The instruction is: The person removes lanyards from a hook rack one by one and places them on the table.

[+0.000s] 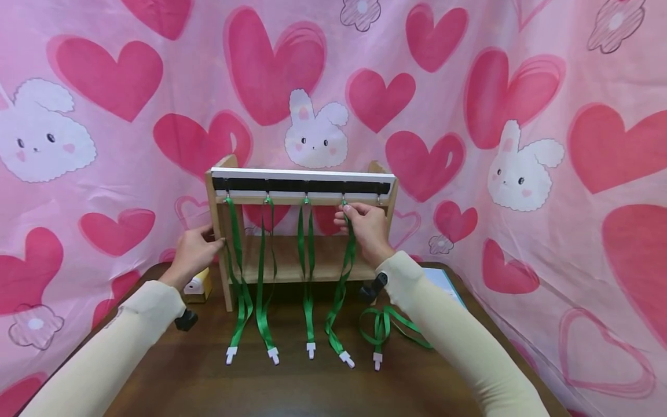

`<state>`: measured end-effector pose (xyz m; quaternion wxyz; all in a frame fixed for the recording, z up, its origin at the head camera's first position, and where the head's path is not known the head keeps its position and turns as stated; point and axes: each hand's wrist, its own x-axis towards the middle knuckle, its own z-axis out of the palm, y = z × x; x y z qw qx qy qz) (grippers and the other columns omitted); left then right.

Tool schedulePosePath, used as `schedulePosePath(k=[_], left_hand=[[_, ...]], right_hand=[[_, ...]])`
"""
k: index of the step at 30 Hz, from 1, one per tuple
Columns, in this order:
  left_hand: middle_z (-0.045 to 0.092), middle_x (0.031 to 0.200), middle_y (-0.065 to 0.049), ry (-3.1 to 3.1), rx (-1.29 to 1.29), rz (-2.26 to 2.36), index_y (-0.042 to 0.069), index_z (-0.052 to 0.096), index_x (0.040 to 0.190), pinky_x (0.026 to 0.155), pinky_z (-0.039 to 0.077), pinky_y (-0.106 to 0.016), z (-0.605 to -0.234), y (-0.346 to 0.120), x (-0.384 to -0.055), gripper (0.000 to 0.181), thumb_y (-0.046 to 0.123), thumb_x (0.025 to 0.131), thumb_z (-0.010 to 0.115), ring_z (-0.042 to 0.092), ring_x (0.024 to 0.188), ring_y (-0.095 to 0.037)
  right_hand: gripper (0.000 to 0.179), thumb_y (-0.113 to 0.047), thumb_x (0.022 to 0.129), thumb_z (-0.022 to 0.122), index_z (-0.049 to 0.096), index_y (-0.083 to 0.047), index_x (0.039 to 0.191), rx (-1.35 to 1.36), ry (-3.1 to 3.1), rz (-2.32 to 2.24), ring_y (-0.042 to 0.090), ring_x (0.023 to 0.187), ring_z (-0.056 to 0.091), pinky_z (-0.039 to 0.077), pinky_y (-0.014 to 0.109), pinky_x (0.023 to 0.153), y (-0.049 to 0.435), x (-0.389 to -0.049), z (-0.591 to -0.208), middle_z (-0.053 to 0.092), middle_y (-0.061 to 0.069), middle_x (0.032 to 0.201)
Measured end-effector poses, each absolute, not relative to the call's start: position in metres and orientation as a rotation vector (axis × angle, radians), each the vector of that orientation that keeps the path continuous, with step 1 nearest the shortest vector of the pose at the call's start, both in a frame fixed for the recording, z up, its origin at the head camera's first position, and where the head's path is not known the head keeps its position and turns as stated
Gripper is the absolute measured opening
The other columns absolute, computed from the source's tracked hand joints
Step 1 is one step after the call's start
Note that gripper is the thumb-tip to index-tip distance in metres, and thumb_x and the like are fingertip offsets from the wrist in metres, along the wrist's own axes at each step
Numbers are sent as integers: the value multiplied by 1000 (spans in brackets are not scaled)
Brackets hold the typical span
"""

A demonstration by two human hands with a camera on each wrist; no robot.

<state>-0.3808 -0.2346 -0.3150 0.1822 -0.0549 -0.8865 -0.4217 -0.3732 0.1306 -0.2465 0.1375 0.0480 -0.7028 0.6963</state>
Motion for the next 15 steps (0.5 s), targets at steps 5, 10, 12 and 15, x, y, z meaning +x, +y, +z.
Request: schedulePosePath(k=[5,10,12,15], left_hand=[[60,137,-32,-2509,-149,-1183,-2,43,151,93,57,-55,-315,-234,-381,59,19,99,61,63,120,-47],[60,136,-32,-2508,-141,-1171,-1,42,152,92,58,-55,-315,-234,-382,60,20,99,61,64,119,-46],[61,136,-32,-2505,-142,-1167,-1,42,152,93,58,-55,-315,-234,-383,60,20,99,61,64,119,-46],[61,136,-32,-2504,-137,-1164,-2,42,152,93,58,-55,-315,-234,-383,60,19,99,61,64,119,-46]], right_hand=[[25,-21,98,67,75,-5,115,132,-2009,2026,14,80,78,61,42,89,132,-372,-248,80,12,101],[26,-20,98,66,75,-4,117,150,-1960,2044,13,80,78,62,40,87,133,-373,-250,80,12,103],[27,-19,99,66,74,-3,119,169,-1939,2052,12,80,78,62,39,87,133,-373,-252,79,13,104],[29,-16,99,65,71,2,121,217,-1902,2055,11,80,77,63,35,84,134,-376,-257,79,15,104]])
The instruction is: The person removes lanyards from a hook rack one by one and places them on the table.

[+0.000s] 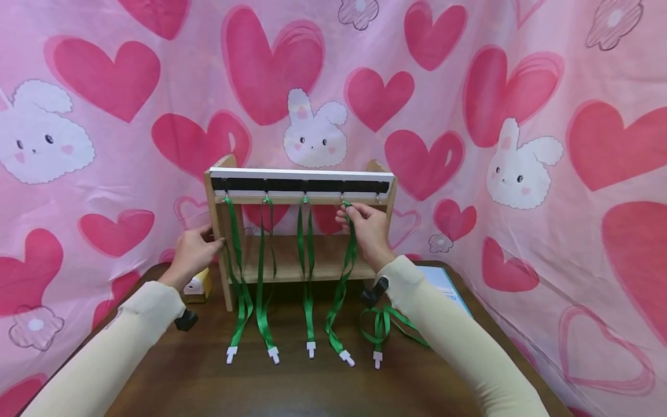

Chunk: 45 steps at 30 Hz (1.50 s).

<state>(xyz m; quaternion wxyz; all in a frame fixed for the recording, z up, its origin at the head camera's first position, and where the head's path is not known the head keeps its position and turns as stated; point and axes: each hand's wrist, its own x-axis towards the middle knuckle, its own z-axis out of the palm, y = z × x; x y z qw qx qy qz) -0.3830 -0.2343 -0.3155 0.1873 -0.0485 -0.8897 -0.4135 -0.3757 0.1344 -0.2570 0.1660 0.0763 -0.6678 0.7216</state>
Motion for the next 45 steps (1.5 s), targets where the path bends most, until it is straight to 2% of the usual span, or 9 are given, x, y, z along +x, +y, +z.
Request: schedulePosePath(k=[4,10,16,26,37,45], left_hand=[[60,136,-32,-2506,-128,-1166,-2,40,152,94,58,-55,-316,-234,-383,61,19,99,61,63,120,-46],[60,137,-33,-2510,-126,-1174,-3,40,152,93,58,-55,-315,-234,-382,62,20,99,61,63,120,-47],[59,138,-33,-2511,-132,-1185,-2,40,152,94,57,-55,-315,-234,-381,61,20,99,61,63,121,-47],[60,137,-33,-2513,-126,-1166,-2,42,151,94,57,-56,-316,-234,-381,60,20,99,61,62,121,-47],[61,136,-32,-2506,-127,-1164,-2,43,151,95,57,-56,-313,-233,-382,59,20,99,61,64,120,-46],[61,136,-32,-2504,-133,-1158,-3,43,150,95,57,-56,-314,-233,-381,59,20,99,61,63,120,-46]], right_hand=[[28,-11,99,64,69,7,120,276,-1835,2068,12,80,77,63,29,80,139,-378,-264,78,19,107],[25,-10,99,64,71,5,117,290,-1855,2019,18,87,78,62,36,87,148,-376,-277,76,22,110],[25,-11,100,62,71,5,117,339,-1985,1862,20,91,78,62,33,88,155,-372,-297,75,25,110],[23,-18,101,62,75,-3,114,268,-2124,1784,18,92,78,59,31,97,165,-358,-328,80,13,103],[21,-11,99,64,75,2,111,284,-2154,1895,23,88,78,64,32,81,165,-331,-361,79,18,101],[24,-9,100,61,73,5,115,274,-2190,2025,25,90,78,64,38,85,152,-316,-383,78,22,104]])
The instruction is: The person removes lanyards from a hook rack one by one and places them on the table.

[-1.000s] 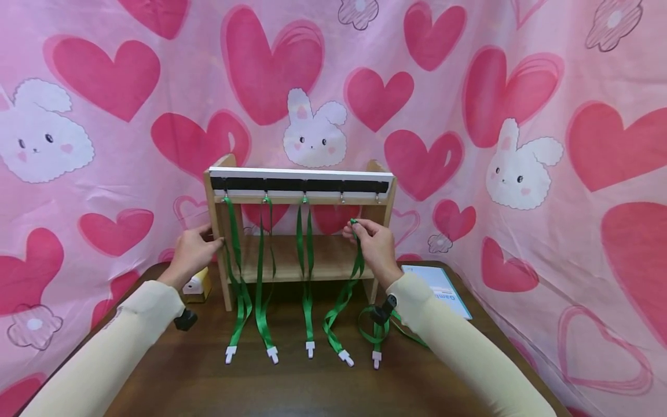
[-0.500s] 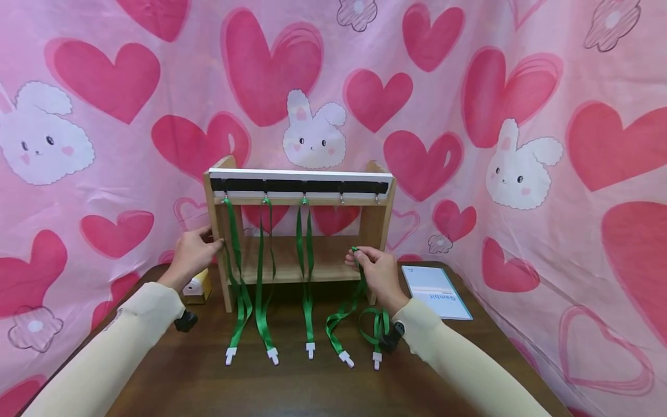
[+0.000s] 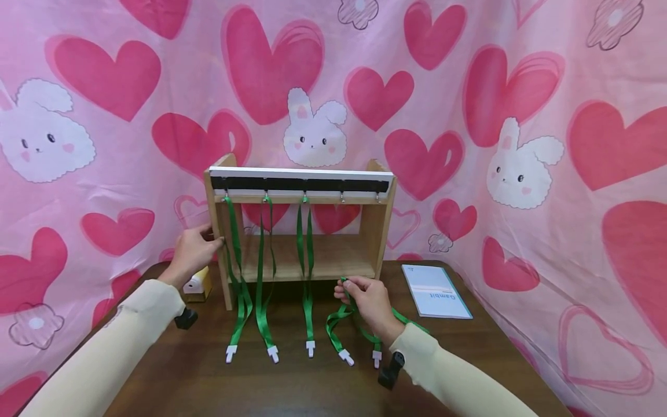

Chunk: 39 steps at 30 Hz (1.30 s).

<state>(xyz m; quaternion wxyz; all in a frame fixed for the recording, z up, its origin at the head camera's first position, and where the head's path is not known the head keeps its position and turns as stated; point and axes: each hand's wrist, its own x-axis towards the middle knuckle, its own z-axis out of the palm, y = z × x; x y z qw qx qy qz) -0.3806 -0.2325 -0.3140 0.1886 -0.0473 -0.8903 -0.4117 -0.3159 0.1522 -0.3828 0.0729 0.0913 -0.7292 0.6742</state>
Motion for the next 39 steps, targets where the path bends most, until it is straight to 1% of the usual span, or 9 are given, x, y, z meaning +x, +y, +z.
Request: schedulePosePath(k=[10,17,22,25,28,33,35,39], left_hand=[[60,137,-32,-2508,-129,-1174,-2,42,152,95,56,-56,-315,-234,-382,60,19,99,61,63,120,-47],[60,136,-33,-2517,-128,-1171,-3,42,151,95,57,-56,-316,-234,-381,60,21,99,60,63,119,-46],[60,136,-33,-2521,-126,-1176,-3,43,151,95,58,-55,-315,-233,-381,60,22,99,60,63,119,-46],[60,137,-33,-2520,-129,-1177,-3,42,151,95,57,-56,-314,-234,-381,60,22,99,60,63,119,-46],[59,137,-33,-2521,-130,-1177,-2,42,152,94,57,-56,-314,-235,-381,60,21,100,60,63,119,-47],[60,136,-32,-2519,-133,-1177,-2,44,150,95,57,-56,-315,-236,-381,59,22,99,61,63,119,-47],[61,136,-32,-2519,-135,-1182,-2,45,150,94,57,-55,-315,-235,-381,59,22,99,61,64,119,-47],[62,135,-32,-2515,-135,-1178,-3,45,150,93,58,-54,-314,-234,-381,59,23,99,62,64,118,-45]], right_hand=[[28,-14,100,62,70,7,118,298,-2266,2131,20,89,78,64,34,84,143,-298,-405,78,19,104],[29,-13,101,61,69,10,116,312,-2281,2247,16,86,78,64,30,78,136,-283,-423,78,21,104],[31,-12,101,61,67,14,117,336,-2296,2266,19,87,78,64,33,79,131,-275,-433,77,23,105],[32,-13,101,61,67,13,119,306,-2276,2266,21,89,78,64,33,80,130,-280,-435,77,22,106],[33,-16,101,61,67,10,121,215,-2218,2292,19,90,78,64,31,80,131,-292,-438,77,21,107],[37,-17,102,60,64,10,126,62,-2101,2307,18,96,77,63,30,83,137,-314,-446,75,22,117],[37,-16,103,59,62,11,127,26,-2072,2293,20,98,77,63,31,84,139,-321,-450,73,24,120],[36,-14,103,58,62,12,127,-64,-2023,2275,25,101,77,63,31,84,139,-330,-458,73,25,119]])
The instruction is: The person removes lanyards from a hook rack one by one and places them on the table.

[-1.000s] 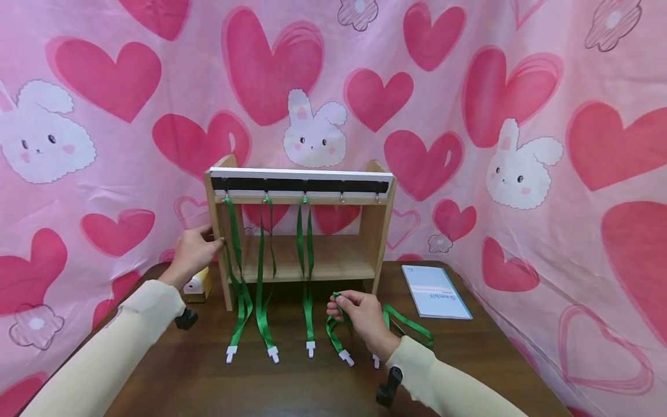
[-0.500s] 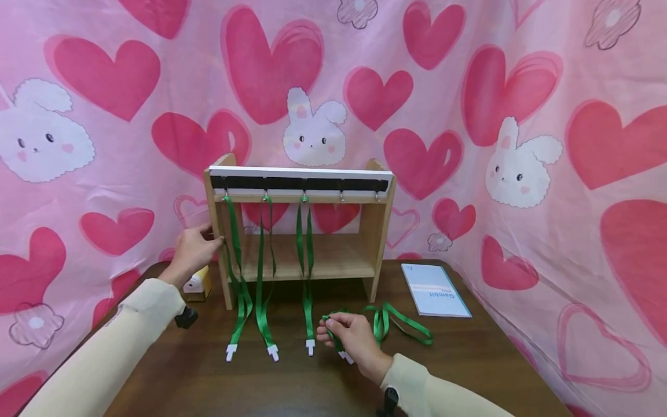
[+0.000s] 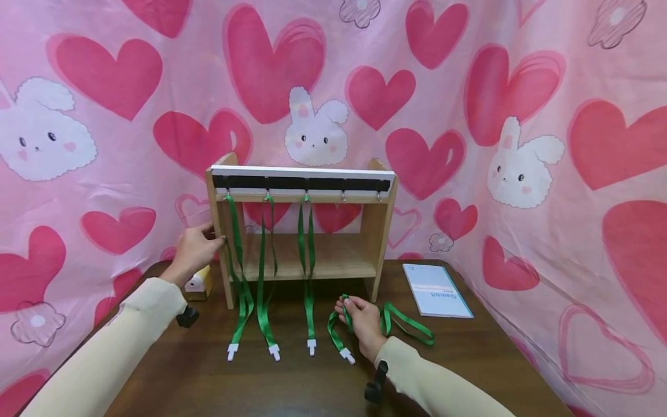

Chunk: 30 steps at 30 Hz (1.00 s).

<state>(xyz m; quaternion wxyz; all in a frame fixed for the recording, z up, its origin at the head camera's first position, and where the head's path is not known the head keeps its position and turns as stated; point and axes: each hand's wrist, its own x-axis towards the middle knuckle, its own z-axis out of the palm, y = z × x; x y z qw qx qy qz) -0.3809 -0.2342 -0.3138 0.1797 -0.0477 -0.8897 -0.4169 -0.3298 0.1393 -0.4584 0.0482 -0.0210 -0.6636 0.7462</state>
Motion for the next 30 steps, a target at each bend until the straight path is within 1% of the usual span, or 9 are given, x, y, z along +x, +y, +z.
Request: schedulePosePath(k=[3,7,11,16,23,27,30], left_hand=[[65,130,-32,-2496,-134,-1132,-4,48,147,92,59,-54,-313,-233,-382,58,22,98,62,65,116,-44],[67,125,-31,-2473,-134,-1087,-4,52,145,91,59,-55,-313,-232,-384,55,20,96,63,68,113,-43],[67,125,-32,-2475,-131,-1087,-5,51,144,91,59,-55,-314,-232,-384,55,19,96,63,68,113,-43],[66,127,-32,-2480,-138,-1099,-5,49,146,92,59,-56,-315,-233,-382,56,19,97,63,66,114,-44],[65,129,-32,-2494,-138,-1122,-3,49,146,91,59,-55,-317,-234,-379,56,20,98,63,66,114,-44],[66,128,-32,-2491,-140,-1120,-4,51,145,89,60,-54,-316,-233,-379,55,20,97,63,67,113,-44],[65,129,-32,-2490,-146,-1123,-4,51,146,89,60,-54,-314,-233,-379,55,21,98,63,67,113,-44]], right_hand=[[35,-13,103,58,63,11,128,-106,-2019,2256,26,102,76,63,30,83,139,-333,-463,71,26,121],[35,-13,103,58,63,10,129,-140,-2057,2228,22,100,77,63,26,79,139,-334,-468,72,25,121],[35,-13,102,59,64,10,129,-167,-2091,2208,21,100,77,63,26,78,139,-333,-471,73,23,119],[35,-12,101,59,64,11,128,-175,-2138,2155,26,102,76,63,28,78,139,-333,-478,74,23,116],[34,-8,100,60,64,9,129,-204,-2190,2099,24,101,76,62,24,76,138,-333,-485,76,20,114],[32,-8,97,64,68,4,127,-209,-2223,1970,22,104,74,59,25,82,138,-334,-484,76,18,114],[33,-8,96,64,68,1,128,-218,-2226,1890,26,113,70,57,32,93,137,-335,-482,74,18,120]])
